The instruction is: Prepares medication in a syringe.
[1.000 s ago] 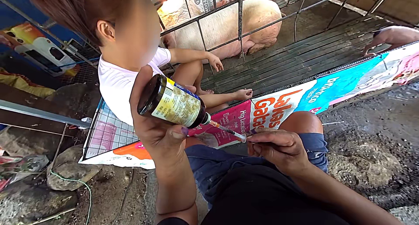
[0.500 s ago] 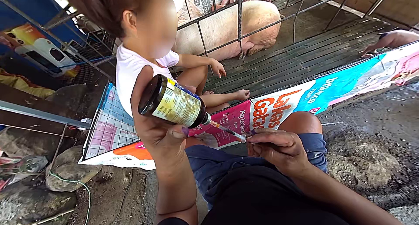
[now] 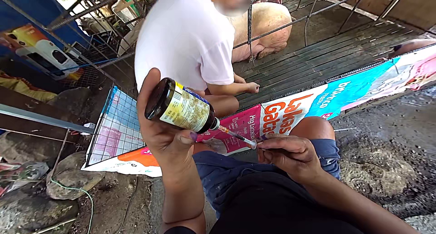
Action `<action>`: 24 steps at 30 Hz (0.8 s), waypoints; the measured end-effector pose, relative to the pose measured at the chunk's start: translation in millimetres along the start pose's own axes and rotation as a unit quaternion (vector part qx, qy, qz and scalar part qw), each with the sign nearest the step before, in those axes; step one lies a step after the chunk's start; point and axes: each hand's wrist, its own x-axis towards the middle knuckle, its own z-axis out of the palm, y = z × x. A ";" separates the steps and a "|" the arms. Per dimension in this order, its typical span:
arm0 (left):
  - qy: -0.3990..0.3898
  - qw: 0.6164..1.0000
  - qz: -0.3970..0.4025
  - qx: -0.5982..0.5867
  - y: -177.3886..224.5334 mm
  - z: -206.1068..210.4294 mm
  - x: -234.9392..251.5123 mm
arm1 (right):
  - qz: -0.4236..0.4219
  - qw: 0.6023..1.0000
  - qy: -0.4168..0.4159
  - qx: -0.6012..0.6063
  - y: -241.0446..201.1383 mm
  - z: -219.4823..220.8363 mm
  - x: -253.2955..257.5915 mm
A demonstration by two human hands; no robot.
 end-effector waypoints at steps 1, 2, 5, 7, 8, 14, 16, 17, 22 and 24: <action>0.001 1.000 0.000 0.000 0.4 0.6 0.3 | -0.001 1.000 0.000 0.000 0.2 0.0 0.0; 0.000 1.000 0.000 -0.002 0.4 0.7 0.5 | -0.001 1.000 -0.001 -0.001 -0.1 0.0 0.1; 0.001 1.000 0.001 -0.001 0.2 -0.8 -0.5 | -0.001 1.000 -0.002 -0.001 -0.4 0.3 0.5; 0.000 1.000 0.002 0.000 0.5 -0.5 -0.4 | 0.000 1.000 -0.002 -0.001 -0.4 0.4 0.6; -0.001 1.000 0.002 0.000 0.6 -0.4 -0.2 | 0.001 1.000 -0.003 0.000 -0.5 0.3 0.6; -0.002 1.000 -0.002 -0.001 0.5 -0.9 0.4 | 0.002 1.000 -0.004 0.000 -0.1 -0.5 0.7; 0.000 1.000 -0.005 0.002 0.3 -0.8 1.0 | 0.002 1.000 -0.006 0.005 -0.5 -0.6 1.5; 0.001 1.000 -0.008 0.000 -0.2 -0.5 1.6 | 0.003 1.000 -0.007 0.010 -1.3 -0.5 2.3; 0.011 0.999 -0.024 -0.018 -3.7 1.6 3.6 | 0.017 0.998 0.004 0.055 -3.2 1.0 6.0; 0.015 0.999 -0.028 -0.017 -4.7 1.3 3.8 | 0.030 0.996 0.004 0.084 -3.4 1.6 7.0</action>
